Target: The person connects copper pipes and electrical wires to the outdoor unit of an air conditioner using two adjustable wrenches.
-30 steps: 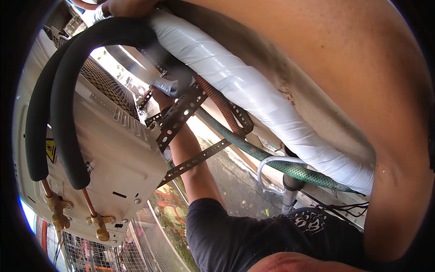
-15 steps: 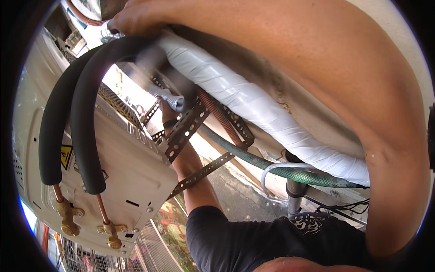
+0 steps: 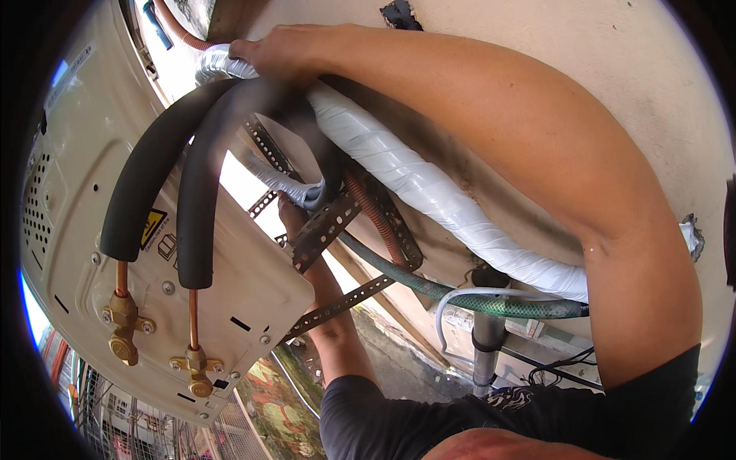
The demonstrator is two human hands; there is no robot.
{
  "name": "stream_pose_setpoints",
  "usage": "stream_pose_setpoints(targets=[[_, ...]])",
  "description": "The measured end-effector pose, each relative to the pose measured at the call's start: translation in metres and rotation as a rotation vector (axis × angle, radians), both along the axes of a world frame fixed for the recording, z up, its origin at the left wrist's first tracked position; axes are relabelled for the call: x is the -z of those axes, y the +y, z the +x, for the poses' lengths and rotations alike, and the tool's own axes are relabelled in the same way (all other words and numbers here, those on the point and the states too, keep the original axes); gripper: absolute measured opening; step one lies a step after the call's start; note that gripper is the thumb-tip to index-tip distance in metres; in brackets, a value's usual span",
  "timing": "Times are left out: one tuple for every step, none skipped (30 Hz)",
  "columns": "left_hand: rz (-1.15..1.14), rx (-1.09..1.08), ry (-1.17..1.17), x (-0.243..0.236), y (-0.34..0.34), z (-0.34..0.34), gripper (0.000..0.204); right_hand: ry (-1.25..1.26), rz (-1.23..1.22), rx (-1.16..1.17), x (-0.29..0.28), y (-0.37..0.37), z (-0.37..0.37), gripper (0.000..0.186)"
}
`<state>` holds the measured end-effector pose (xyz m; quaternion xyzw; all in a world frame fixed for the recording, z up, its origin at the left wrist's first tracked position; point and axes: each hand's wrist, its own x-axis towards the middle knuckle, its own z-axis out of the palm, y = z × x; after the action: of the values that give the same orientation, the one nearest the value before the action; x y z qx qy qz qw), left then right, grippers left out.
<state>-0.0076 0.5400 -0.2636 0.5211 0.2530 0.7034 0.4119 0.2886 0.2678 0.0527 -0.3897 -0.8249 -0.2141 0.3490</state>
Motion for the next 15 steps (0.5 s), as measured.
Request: stream_pose_setpoints(targets=[[0.05, -0.042, -0.144, 0.011, -0.013, 0.024, 0.055, -0.035, 0.058, 0.026, 0.001, 0.008, 0.007, 0.062], [0.108, -0.101, -0.277, 0.02, -0.035, 0.042, 0.048, -0.066, 0.121, 0.04, -0.003, 0.019, 0.014, 0.062], [0.164, -0.153, -0.399, 0.02, -0.059, 0.064, 0.042, -0.083, 0.185, 0.059, -0.012, 0.023, 0.027, 0.063], [0.252, -0.26, -0.26, 0.051, -0.088, 0.049, 0.04, -0.03, 0.227, 0.047, -0.002, 0.017, 0.017, 0.054], [0.344, -0.34, -0.117, 0.073, -0.11, 0.046, 0.037, -0.072, 0.229, 0.069, -0.002, 0.013, 0.016, 0.058], [0.178, -0.304, -0.336, 0.082, -0.135, 0.06, 0.035, -0.117, 0.234, 0.108, -0.006, 0.014, 0.021, 0.062], [0.003, -0.297, -0.558, 0.1, -0.172, 0.065, 0.033, -0.169, 0.229, 0.114, -0.002, 0.016, 0.015, 0.066], [-0.045, -0.323, -0.552, 0.131, -0.198, 0.068, 0.032, -0.201, 0.242, 0.098, 0.001, 0.007, 0.018, 0.063], [-0.093, -0.351, -0.548, 0.163, -0.224, 0.073, 0.031, -0.244, 0.23, 0.044, 0.001, -0.003, 0.025, 0.053], [-0.181, -0.431, -0.542, 0.186, -0.254, 0.083, 0.029, -0.288, 0.211, -0.011, 0.001, -0.011, 0.034, 0.045], [-0.273, -0.536, -0.54, 0.207, -0.291, 0.088, 0.027, -0.333, 0.187, -0.093, 0.0, -0.015, 0.029, 0.038], [-0.301, -0.566, -0.503, 0.216, -0.313, 0.101, 0.025, -0.573, 0.274, 0.07, -0.016, -0.028, 0.031, 0.044], [-0.314, -0.558, -0.45, 0.215, -0.323, 0.121, 0.022, -0.56, 0.224, 0.124, -0.032, -0.056, 0.051, 0.044], [-0.329, -0.599, -0.411, 0.226, -0.347, 0.131, 0.018, -0.567, 0.147, 0.111, -0.034, -0.067, 0.051, 0.044], [-0.296, -0.633, -0.317, 0.233, -0.366, 0.138, 0.017, -0.574, 0.07, 0.1, -0.036, -0.079, 0.053, 0.044]])
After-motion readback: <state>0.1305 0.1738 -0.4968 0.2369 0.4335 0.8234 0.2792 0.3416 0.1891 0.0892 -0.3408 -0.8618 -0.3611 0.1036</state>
